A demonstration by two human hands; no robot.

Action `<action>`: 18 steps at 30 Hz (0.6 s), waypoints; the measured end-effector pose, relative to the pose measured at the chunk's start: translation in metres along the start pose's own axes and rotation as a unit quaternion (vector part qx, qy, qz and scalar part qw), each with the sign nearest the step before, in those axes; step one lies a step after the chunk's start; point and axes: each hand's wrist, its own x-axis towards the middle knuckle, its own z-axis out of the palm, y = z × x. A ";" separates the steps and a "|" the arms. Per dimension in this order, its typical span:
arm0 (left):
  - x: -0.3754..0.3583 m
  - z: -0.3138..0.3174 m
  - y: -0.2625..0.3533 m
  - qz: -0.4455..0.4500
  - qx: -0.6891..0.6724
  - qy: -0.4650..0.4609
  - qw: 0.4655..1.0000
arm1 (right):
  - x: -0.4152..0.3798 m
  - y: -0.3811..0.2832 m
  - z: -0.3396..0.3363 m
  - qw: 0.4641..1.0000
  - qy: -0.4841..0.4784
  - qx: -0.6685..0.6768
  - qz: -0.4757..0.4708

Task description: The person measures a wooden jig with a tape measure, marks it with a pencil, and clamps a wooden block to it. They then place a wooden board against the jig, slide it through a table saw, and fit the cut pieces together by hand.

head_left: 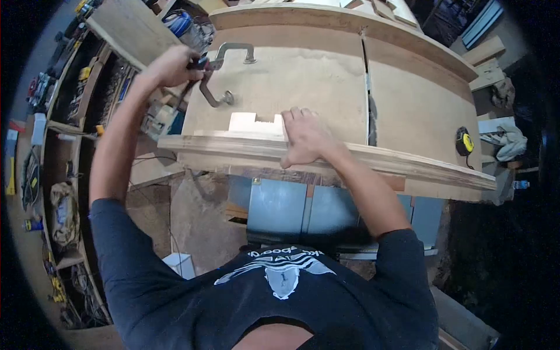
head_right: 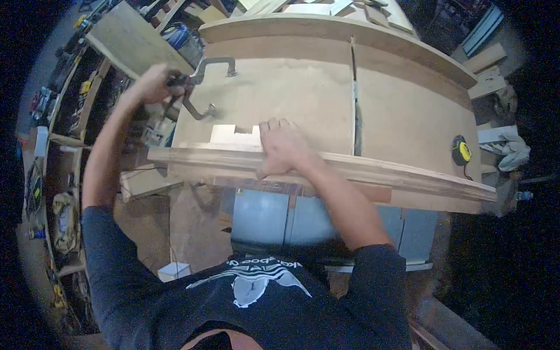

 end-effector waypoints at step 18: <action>-0.043 -0.063 0.232 -0.039 0.213 -0.183 0.959 | -0.008 0.008 -0.001 0.999 0.019 0.025 -0.007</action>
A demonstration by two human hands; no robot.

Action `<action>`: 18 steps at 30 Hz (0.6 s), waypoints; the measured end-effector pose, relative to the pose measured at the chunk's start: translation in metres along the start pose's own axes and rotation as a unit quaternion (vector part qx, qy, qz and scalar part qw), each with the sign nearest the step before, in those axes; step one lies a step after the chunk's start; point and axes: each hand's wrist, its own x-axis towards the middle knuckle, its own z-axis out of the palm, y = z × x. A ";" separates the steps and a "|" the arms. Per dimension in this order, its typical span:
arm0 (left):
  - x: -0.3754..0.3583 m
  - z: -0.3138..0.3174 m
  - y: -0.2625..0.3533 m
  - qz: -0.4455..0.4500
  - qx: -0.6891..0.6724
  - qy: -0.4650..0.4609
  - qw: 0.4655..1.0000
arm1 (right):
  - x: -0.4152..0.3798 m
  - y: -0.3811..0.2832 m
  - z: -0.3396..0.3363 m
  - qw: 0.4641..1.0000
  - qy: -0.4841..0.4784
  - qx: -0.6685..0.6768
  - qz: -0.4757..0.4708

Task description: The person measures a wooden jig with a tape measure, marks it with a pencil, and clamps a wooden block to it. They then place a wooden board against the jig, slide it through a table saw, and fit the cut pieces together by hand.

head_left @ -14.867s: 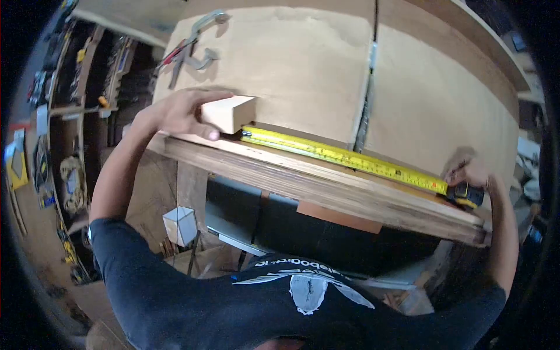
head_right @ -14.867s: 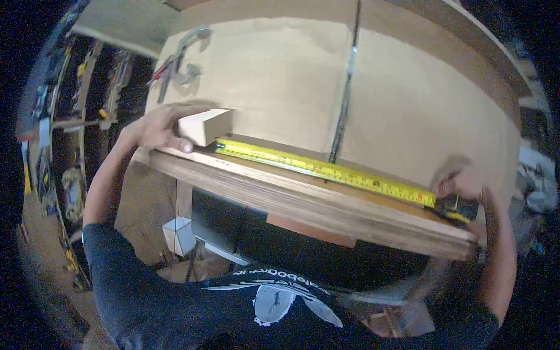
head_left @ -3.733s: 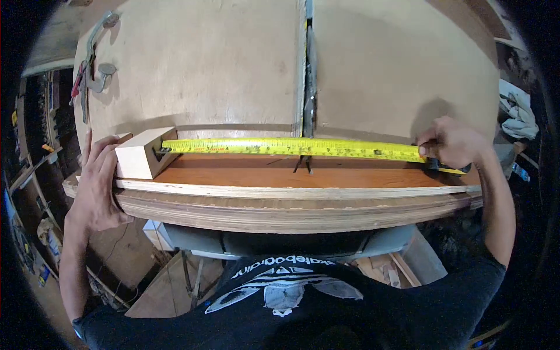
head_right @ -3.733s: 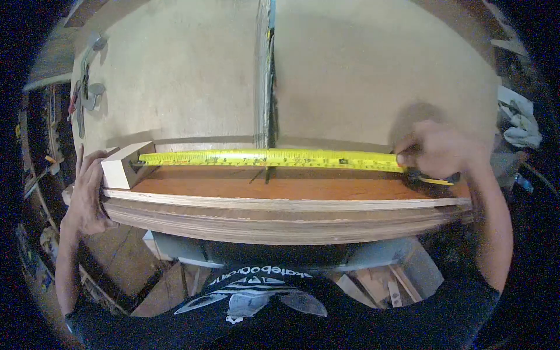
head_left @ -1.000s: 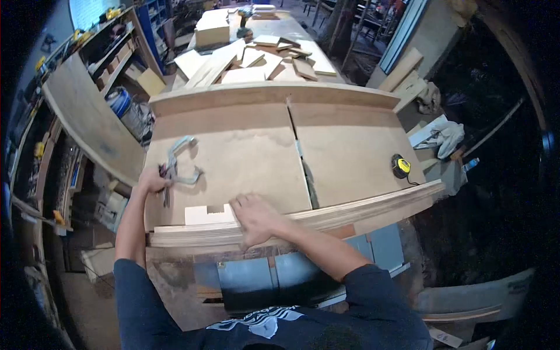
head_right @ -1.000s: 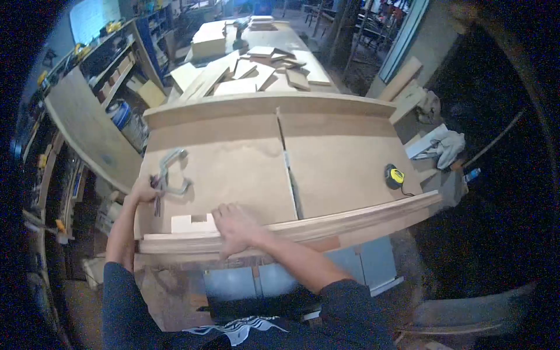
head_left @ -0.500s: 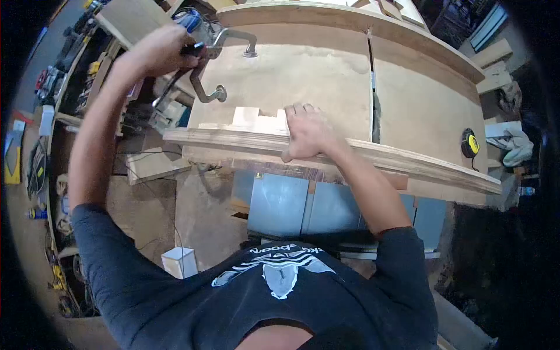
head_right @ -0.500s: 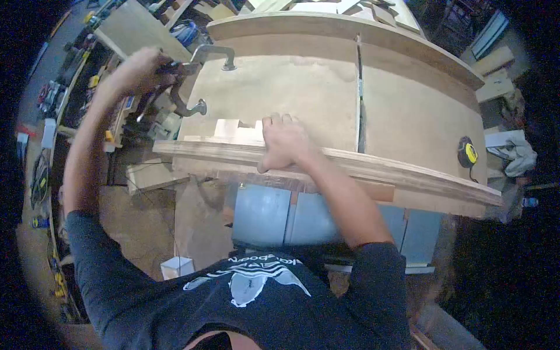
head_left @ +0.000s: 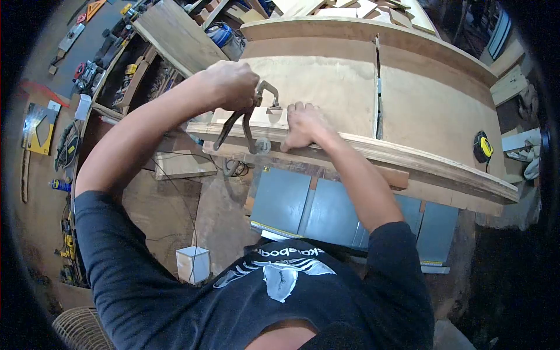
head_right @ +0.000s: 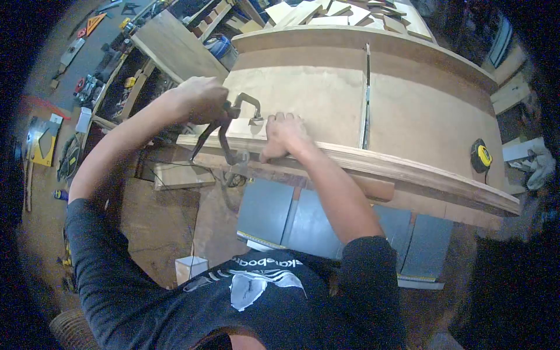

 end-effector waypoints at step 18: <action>-0.004 0.048 0.032 0.044 -0.097 -0.007 0.994 | 0.004 0.003 0.008 1.000 -0.003 0.004 0.005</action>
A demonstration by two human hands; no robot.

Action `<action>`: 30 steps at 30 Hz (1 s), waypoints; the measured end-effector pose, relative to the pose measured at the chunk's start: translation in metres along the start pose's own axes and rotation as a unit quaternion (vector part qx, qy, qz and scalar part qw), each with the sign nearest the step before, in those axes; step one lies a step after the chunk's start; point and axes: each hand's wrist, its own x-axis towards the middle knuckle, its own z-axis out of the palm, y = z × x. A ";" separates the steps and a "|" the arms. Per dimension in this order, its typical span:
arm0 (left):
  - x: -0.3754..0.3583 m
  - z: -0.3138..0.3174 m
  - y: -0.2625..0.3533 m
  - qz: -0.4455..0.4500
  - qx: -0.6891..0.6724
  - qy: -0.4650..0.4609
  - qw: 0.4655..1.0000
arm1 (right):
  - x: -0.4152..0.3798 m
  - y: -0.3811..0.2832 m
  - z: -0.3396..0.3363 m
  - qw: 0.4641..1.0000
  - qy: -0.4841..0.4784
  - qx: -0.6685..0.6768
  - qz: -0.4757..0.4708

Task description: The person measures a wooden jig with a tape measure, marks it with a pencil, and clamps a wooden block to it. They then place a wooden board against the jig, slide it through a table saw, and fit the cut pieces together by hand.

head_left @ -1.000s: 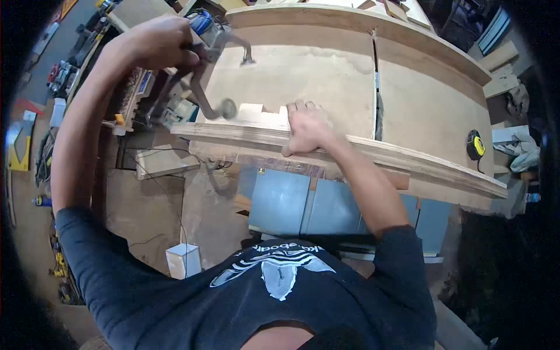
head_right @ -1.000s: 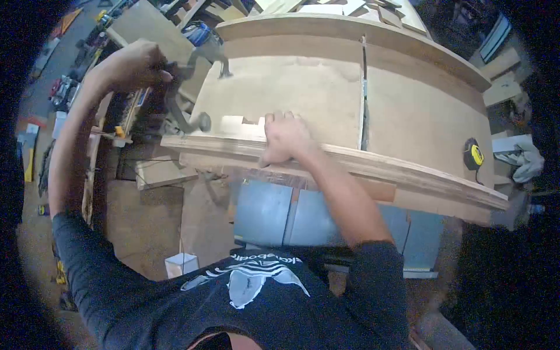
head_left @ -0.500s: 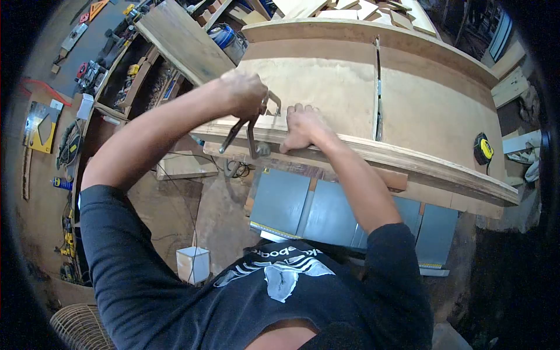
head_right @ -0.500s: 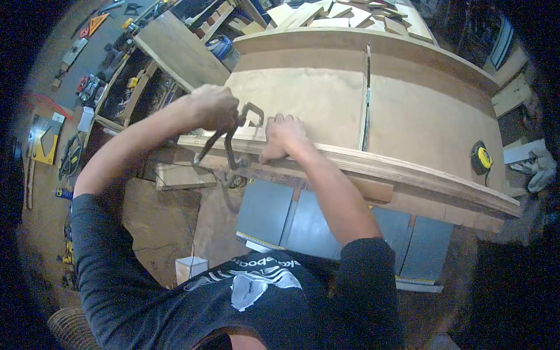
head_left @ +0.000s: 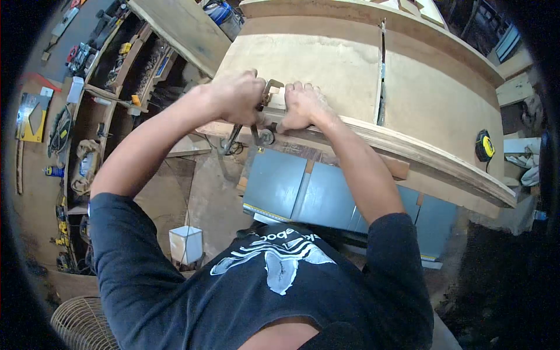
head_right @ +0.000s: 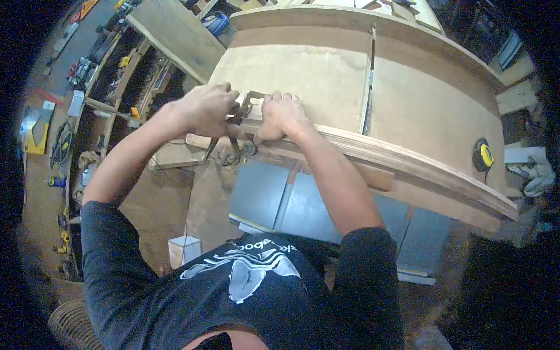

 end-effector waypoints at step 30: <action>0.055 0.185 -0.041 0.308 -0.481 0.519 0.636 | 0.006 -0.013 -0.001 1.000 0.003 -0.027 -0.007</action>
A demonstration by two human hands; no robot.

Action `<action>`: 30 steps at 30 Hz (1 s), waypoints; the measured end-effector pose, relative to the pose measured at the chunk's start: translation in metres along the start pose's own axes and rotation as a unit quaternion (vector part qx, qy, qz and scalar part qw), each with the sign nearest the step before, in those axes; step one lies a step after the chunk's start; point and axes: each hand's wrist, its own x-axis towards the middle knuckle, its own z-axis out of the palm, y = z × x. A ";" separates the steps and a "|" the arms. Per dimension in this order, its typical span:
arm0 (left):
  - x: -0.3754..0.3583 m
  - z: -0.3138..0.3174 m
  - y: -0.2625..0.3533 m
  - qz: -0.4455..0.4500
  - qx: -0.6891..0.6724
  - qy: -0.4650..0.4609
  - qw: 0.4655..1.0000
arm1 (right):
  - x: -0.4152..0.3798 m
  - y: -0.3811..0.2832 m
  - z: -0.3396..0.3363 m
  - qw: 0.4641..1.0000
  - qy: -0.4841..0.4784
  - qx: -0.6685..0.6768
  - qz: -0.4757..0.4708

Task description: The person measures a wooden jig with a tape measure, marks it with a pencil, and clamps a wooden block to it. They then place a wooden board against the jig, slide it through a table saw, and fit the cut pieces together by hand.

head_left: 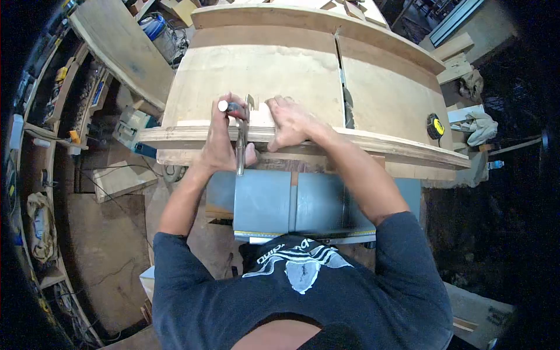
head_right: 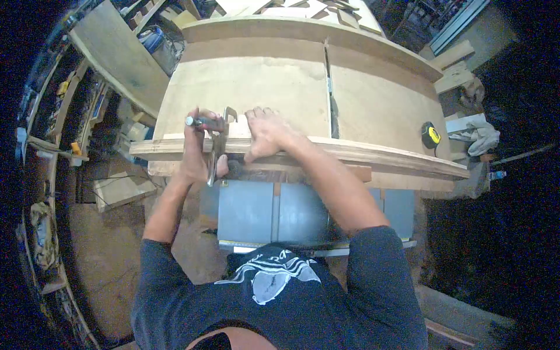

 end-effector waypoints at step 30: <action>0.034 0.011 0.027 -0.255 -0.154 -0.032 0.954 | -0.003 -0.002 -0.006 0.999 -0.042 0.000 0.022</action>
